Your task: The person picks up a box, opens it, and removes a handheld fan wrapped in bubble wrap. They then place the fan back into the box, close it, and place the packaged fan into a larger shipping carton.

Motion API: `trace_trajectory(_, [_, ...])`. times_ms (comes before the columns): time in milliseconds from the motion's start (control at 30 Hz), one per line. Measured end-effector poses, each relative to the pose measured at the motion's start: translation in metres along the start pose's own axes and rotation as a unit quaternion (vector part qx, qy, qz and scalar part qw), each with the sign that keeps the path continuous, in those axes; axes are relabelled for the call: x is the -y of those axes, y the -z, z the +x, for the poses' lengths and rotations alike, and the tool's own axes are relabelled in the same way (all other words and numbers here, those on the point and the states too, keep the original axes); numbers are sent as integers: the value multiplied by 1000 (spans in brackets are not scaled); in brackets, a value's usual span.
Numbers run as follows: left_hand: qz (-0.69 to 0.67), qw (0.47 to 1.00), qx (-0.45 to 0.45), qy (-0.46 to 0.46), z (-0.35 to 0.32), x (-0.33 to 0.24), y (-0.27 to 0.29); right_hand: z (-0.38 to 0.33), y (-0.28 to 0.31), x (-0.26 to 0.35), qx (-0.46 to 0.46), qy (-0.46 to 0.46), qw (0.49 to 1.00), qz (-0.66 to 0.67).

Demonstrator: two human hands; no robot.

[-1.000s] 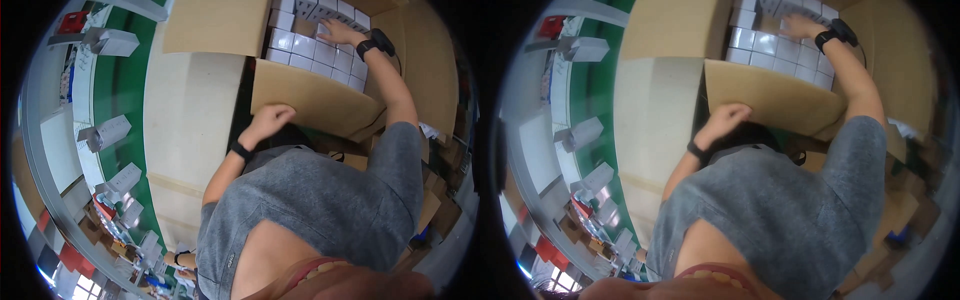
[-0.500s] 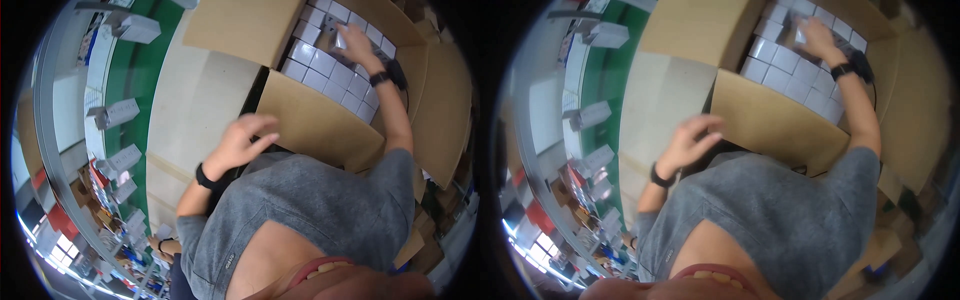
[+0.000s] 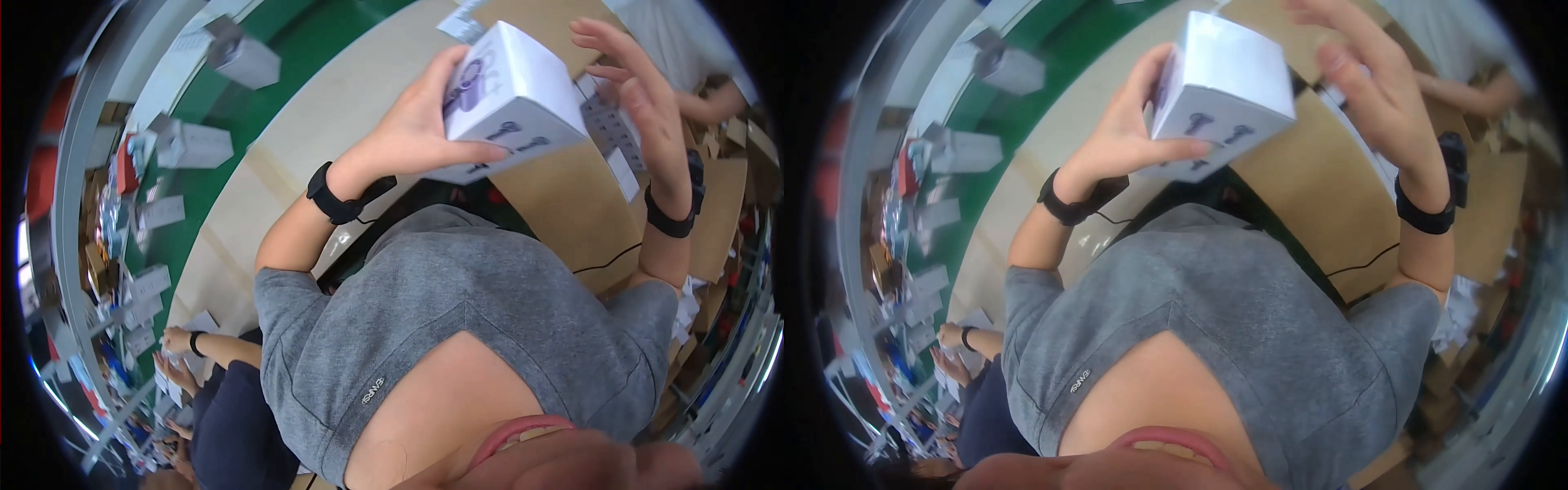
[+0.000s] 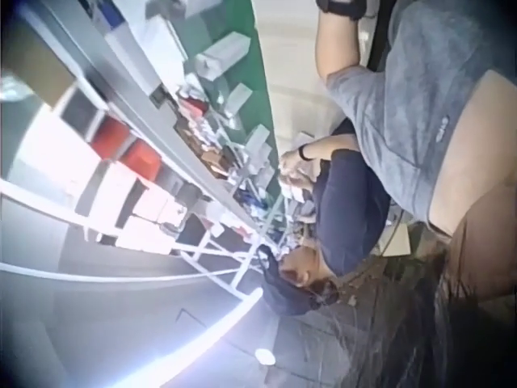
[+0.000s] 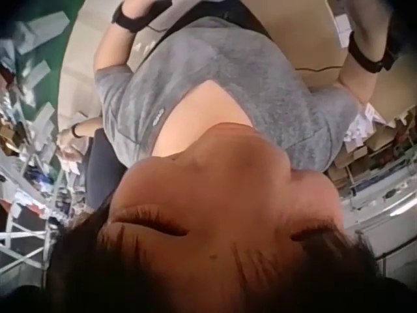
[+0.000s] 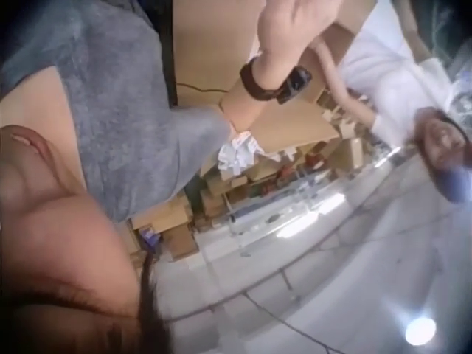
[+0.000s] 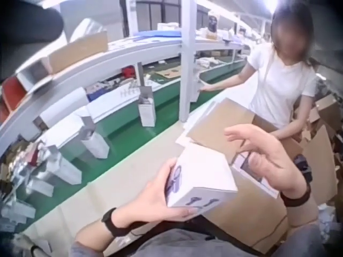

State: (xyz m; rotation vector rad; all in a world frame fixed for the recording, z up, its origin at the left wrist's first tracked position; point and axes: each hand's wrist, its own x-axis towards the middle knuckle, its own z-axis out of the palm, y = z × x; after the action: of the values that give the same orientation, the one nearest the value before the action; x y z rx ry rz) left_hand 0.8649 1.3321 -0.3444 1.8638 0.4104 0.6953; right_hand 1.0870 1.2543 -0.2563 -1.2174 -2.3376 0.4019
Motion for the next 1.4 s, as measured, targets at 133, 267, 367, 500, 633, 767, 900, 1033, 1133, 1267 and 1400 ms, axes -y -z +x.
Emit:
trace_trajectory(133, [-44,997,-52,33,-52,6,43,46,-35,2,-1,127,992,19])
trace_trajectory(267, [-186,972,73,120,-89,15,69,81,-59,39,66,226,972,27])
trace_trajectory(367, [-211,953,151,158,-102,19,78,89,-73,52,162,80,979,98])
trace_trajectory(500, [-84,981,-151,83,-111,17,63,96,-100,50,78,-89,993,26])
trace_trajectory(633, [96,966,-217,104,-95,7,43,93,-115,28,77,-84,983,147])
trace_trajectory(767, [-48,973,-91,206,-112,9,54,92,-103,35,-16,177,983,-41])
trace_trajectory(900, [-82,965,29,246,-109,17,53,81,-117,28,105,144,971,159])
trace_trajectory(1033, [2,984,60,167,-107,47,31,72,-125,0,186,81,955,218])
trace_trajectory(1133, [-51,965,44,254,-85,58,43,89,-136,-39,225,24,922,314])
trace_trajectory(1267, [-22,943,78,323,-61,73,41,104,-149,-81,299,-8,894,332])
trace_trajectory(1400, [-12,940,42,337,-60,74,37,95,-164,-86,307,-56,875,371])
